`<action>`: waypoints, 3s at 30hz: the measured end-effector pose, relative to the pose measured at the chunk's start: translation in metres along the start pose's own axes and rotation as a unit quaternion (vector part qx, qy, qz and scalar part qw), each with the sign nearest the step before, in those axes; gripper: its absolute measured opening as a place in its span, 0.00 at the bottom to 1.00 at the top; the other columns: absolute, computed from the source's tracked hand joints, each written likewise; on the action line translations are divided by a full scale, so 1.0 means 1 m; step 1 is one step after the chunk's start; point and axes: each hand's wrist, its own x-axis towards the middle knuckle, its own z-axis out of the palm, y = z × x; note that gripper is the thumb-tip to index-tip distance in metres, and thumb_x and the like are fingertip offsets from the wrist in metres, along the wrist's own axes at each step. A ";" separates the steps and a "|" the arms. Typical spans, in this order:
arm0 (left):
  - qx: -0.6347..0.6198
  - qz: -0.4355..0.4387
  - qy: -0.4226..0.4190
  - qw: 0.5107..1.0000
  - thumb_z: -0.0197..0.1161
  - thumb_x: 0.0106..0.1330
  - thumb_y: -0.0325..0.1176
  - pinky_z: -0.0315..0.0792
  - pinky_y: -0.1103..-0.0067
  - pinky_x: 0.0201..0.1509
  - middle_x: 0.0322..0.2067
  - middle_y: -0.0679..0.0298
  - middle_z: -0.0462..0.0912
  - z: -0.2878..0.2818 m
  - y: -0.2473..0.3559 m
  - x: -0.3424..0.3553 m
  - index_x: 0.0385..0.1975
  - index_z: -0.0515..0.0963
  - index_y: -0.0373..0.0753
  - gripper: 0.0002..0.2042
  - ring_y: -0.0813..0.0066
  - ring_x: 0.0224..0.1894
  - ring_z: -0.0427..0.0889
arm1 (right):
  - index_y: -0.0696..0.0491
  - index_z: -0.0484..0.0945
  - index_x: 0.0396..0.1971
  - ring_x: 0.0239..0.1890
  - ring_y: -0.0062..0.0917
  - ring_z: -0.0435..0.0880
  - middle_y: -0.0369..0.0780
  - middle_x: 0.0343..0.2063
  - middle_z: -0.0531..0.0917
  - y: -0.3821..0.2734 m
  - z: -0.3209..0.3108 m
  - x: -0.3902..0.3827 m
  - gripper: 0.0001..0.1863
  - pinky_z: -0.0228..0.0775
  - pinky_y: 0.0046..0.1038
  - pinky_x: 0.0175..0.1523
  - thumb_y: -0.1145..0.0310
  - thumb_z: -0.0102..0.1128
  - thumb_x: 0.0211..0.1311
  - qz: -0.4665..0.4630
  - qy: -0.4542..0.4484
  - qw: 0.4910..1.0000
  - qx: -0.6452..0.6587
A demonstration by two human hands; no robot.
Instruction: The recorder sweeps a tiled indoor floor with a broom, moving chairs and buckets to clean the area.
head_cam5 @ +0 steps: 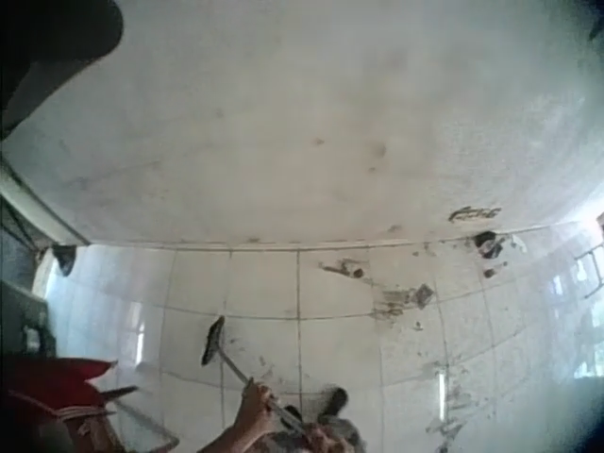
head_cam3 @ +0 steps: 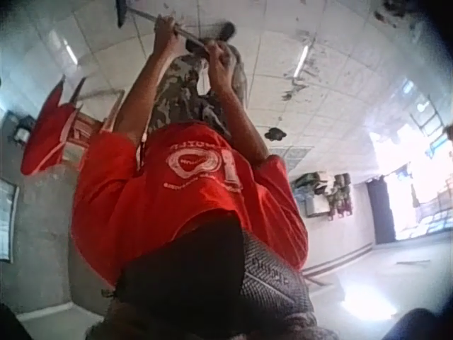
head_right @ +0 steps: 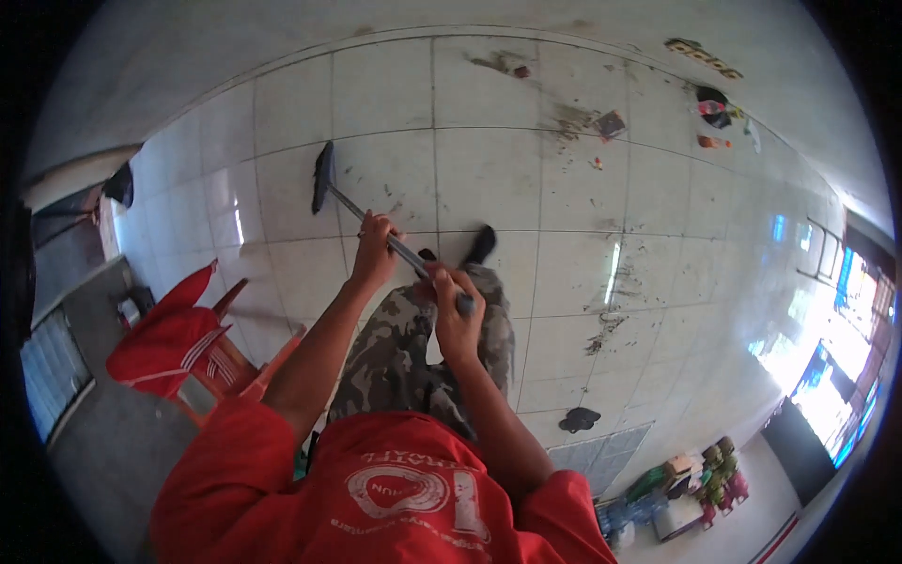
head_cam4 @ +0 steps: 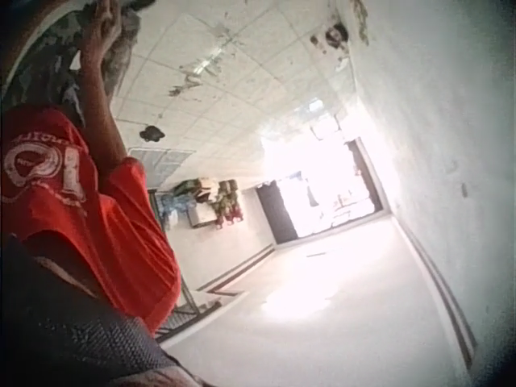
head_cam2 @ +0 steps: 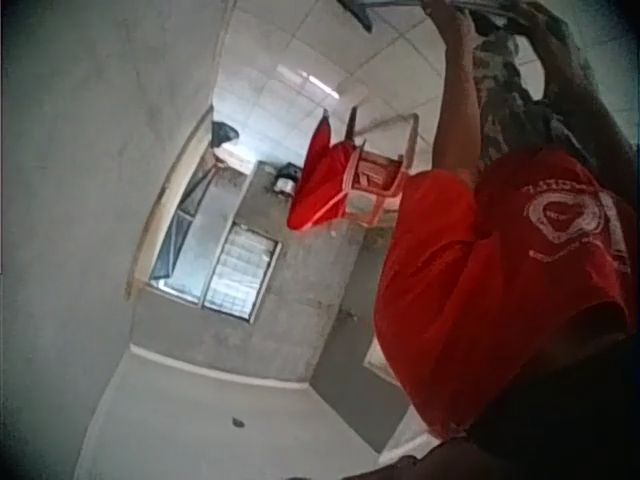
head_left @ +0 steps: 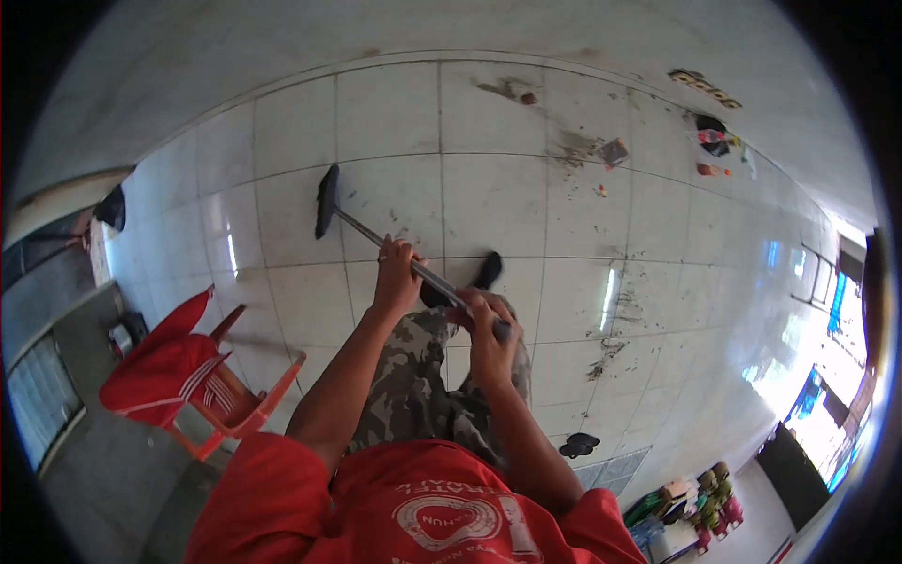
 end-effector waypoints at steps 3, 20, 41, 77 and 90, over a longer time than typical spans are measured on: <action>-0.060 -0.023 0.029 0.998 0.63 0.52 0.24 0.62 0.60 0.53 0.36 0.53 0.69 0.037 -0.006 -0.001 0.30 0.69 0.36 0.10 0.51 0.43 0.70 | 0.64 0.75 0.38 0.32 0.24 0.80 0.42 0.34 0.79 0.022 -0.016 0.027 0.14 0.74 0.27 0.39 0.68 0.45 0.67 -0.045 -0.028 0.998 -0.018; -0.192 0.083 -0.047 0.977 0.63 0.52 0.40 0.65 0.64 0.51 0.28 0.56 0.71 0.123 0.335 0.029 0.23 0.69 0.35 0.15 0.53 0.46 0.69 | 0.62 0.74 0.28 0.26 0.31 0.82 0.51 0.34 0.79 -0.189 -0.286 -0.086 0.15 0.76 0.31 0.36 0.64 0.46 0.63 -0.168 0.064 0.962 -0.206; -0.279 0.109 -0.193 0.934 0.65 0.55 0.35 0.61 0.62 0.58 0.32 0.53 0.72 0.227 0.428 0.033 0.28 0.68 0.34 0.14 0.50 0.47 0.69 | 0.63 0.73 0.26 0.25 0.29 0.81 0.46 0.31 0.78 -0.207 -0.383 -0.074 0.12 0.76 0.31 0.33 0.71 0.43 0.60 -0.173 0.102 0.950 -0.241; -0.174 0.115 -0.185 0.960 0.64 0.53 0.34 0.65 0.62 0.55 0.34 0.54 0.75 0.136 0.388 0.213 0.30 0.70 0.36 0.11 0.50 0.51 0.68 | 0.63 0.72 0.23 0.21 0.36 0.83 0.50 0.30 0.79 -0.304 -0.290 0.046 0.13 0.76 0.34 0.31 0.69 0.44 0.58 -0.179 0.159 0.961 -0.137; -0.108 0.092 0.032 0.989 0.61 0.56 0.31 0.57 0.58 0.61 0.30 0.51 0.72 0.229 0.210 0.321 0.25 0.69 0.35 0.09 0.49 0.43 0.70 | 0.64 0.74 0.33 0.31 0.29 0.82 0.45 0.36 0.79 -0.227 -0.233 0.245 0.13 0.78 0.31 0.41 0.71 0.41 0.67 -0.126 0.026 0.992 -0.011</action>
